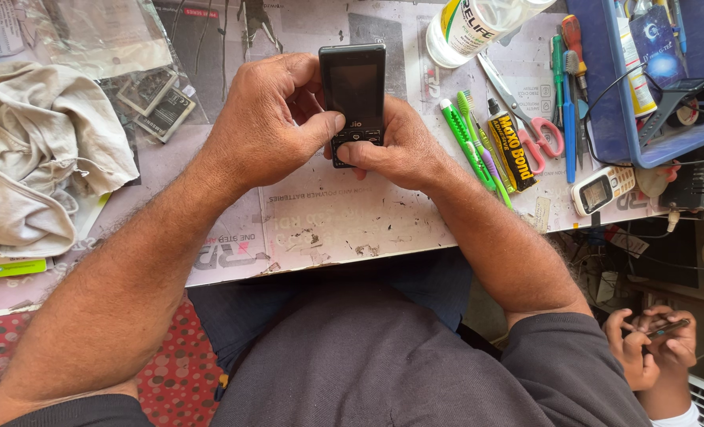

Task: The person inserts a battery into a black feature phone, snaps the back cover on, and powers the device on. They then press keys to navigate the startup screen and display the time. The phone remains in hand throughout the clip.

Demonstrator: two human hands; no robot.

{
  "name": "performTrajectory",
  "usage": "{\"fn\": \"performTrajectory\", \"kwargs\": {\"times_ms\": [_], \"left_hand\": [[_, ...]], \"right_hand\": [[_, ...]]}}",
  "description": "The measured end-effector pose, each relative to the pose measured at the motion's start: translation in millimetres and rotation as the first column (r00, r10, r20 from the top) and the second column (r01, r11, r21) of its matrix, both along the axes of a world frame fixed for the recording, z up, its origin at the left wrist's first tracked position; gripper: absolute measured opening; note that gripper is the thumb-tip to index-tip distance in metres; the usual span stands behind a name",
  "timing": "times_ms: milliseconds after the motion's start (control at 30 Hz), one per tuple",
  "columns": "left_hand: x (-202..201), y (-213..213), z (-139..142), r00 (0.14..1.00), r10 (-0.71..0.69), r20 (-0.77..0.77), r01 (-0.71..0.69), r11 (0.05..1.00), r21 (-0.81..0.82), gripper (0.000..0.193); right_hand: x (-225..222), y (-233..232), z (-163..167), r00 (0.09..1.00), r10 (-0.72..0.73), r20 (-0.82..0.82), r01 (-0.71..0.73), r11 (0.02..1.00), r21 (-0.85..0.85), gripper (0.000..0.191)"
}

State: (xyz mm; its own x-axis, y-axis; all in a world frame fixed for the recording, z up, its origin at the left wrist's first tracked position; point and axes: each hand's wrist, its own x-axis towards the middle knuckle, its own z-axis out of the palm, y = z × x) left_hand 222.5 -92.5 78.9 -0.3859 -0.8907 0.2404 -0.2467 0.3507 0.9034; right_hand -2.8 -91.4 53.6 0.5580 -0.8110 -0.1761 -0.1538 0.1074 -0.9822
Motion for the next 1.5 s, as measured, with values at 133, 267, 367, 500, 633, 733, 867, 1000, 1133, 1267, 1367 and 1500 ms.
{"fn": "performTrajectory", "kwargs": {"times_ms": [133,267,367,500,633,733,867,1000,1133,1267,1367,1500], "left_hand": [[0.5,-0.5,-0.2,0.999,0.015,0.037,-0.015,1.0,-0.02,0.022],[-0.9,-0.8,0.2,0.999,0.012,0.033,-0.012,1.0,-0.015,0.021],[-0.5,-0.5,1.0,1.0,0.007,0.023,-0.007,1.0,0.002,0.021],[-0.7,-0.8,0.4,1.0,-0.008,-0.019,0.008,0.999,0.035,0.023],[-1.7,1.2,-1.1,0.994,-0.014,-0.11,0.022,0.997,0.07,0.024],[-2.0,2.9,-1.8,0.988,-0.009,-0.156,0.022,0.996,0.083,0.026],[-1.3,2.7,-2.9,0.987,-0.004,-0.158,0.013,0.998,0.056,0.026],[-0.4,2.1,-4.3,0.993,0.006,-0.114,-0.005,1.0,0.006,0.027],[-0.5,2.9,-3.7,0.991,-0.004,-0.132,0.007,1.0,0.021,0.026],[-0.9,3.3,-0.3,0.994,0.006,-0.107,-0.003,1.0,0.023,0.026],[-0.7,3.5,1.2,0.995,0.004,-0.102,-0.001,0.999,0.033,0.025],[1.9,2.5,0.9,0.997,-0.02,-0.078,0.015,0.998,-0.057,0.023]], "right_hand": [[0.6,0.0,-0.4,1.0,-0.001,0.014,0.001,1.0,0.015,0.035],[-0.2,0.7,0.4,1.0,0.001,0.02,-0.001,1.0,0.008,0.035],[-0.2,0.8,1.5,1.0,0.0,0.006,0.0,1.0,0.006,0.035],[-1.0,0.4,0.3,1.0,-0.006,0.021,0.005,1.0,0.03,0.035],[-2.4,-0.5,-3.9,0.998,-0.017,0.061,0.013,0.998,0.064,0.034],[-4.7,-0.8,-6.5,0.99,0.0,0.14,-0.011,0.997,0.078,0.038],[-7.5,-1.1,-8.4,0.986,0.01,0.168,-0.025,0.996,0.09,0.042],[-7.9,-1.3,-10.5,0.982,0.021,0.188,-0.038,0.995,0.088,0.044],[-9.6,-2.0,-11.5,0.979,0.041,0.201,-0.058,0.995,0.075,0.048],[-10.5,-1.5,-11.6,0.978,0.037,0.207,-0.056,0.995,0.086,0.049],[-11.1,-1.0,-12.1,0.979,0.043,0.201,-0.059,0.996,0.073,0.046],[-11.9,-0.3,-15.3,0.983,0.054,0.176,-0.064,0.997,0.049,0.042]]}}
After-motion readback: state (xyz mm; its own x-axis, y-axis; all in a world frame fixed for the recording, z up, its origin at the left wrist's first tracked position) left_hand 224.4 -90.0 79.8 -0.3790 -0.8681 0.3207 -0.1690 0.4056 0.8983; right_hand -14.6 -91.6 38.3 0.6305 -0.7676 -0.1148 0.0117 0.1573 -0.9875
